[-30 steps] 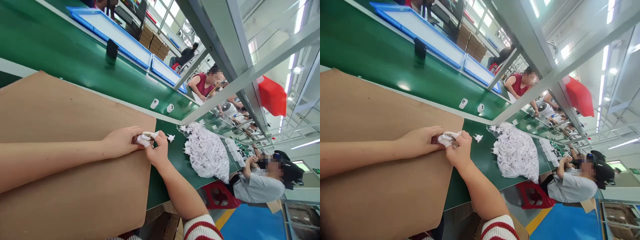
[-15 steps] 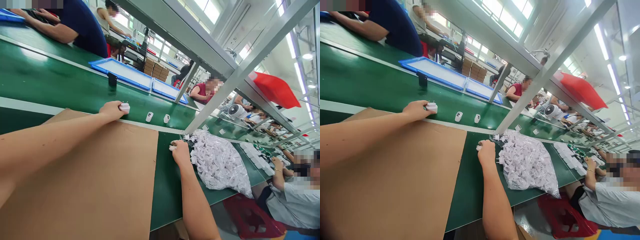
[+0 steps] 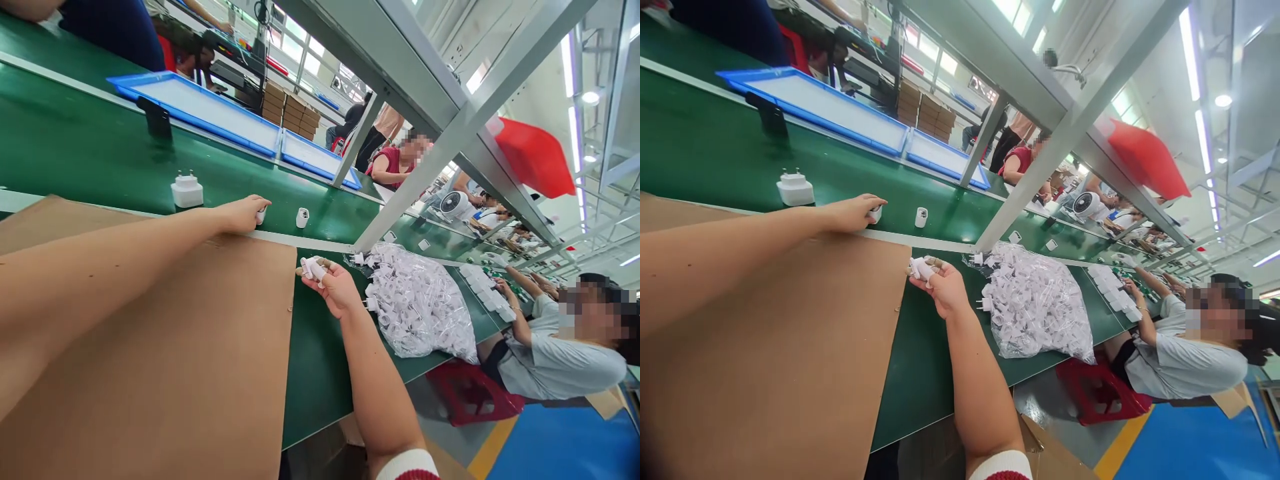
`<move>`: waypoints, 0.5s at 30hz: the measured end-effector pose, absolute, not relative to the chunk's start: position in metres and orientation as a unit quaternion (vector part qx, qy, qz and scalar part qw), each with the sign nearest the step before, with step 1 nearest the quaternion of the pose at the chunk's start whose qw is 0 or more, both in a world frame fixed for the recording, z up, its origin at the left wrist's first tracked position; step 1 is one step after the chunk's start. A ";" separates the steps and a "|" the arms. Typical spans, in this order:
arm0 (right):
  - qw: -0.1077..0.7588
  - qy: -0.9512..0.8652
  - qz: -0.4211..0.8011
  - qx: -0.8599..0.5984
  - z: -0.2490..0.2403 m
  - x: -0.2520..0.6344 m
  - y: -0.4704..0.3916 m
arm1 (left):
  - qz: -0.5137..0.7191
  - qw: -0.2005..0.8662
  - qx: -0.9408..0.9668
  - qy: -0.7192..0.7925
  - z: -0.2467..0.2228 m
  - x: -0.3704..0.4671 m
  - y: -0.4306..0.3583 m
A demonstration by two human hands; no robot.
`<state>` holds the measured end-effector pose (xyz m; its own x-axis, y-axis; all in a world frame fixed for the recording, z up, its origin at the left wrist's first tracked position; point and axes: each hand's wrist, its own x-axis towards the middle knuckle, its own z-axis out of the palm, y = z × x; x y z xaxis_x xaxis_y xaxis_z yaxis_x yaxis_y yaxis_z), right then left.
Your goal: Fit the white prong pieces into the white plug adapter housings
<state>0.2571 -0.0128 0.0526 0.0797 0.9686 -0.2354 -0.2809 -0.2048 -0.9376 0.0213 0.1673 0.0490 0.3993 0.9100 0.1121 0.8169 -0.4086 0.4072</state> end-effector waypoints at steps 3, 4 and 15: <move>0.511 -0.374 0.563 -0.531 0.055 0.256 -0.016 | 0.137 0.128 0.816 0.547 0.060 0.014 0.152; 0.506 -0.397 0.540 -0.543 0.056 0.254 -0.017 | 0.141 0.119 0.817 0.547 0.063 0.012 0.139; 0.427 -0.718 0.180 -0.520 0.046 0.228 -0.042 | 0.253 0.293 0.821 0.420 0.017 0.017 0.001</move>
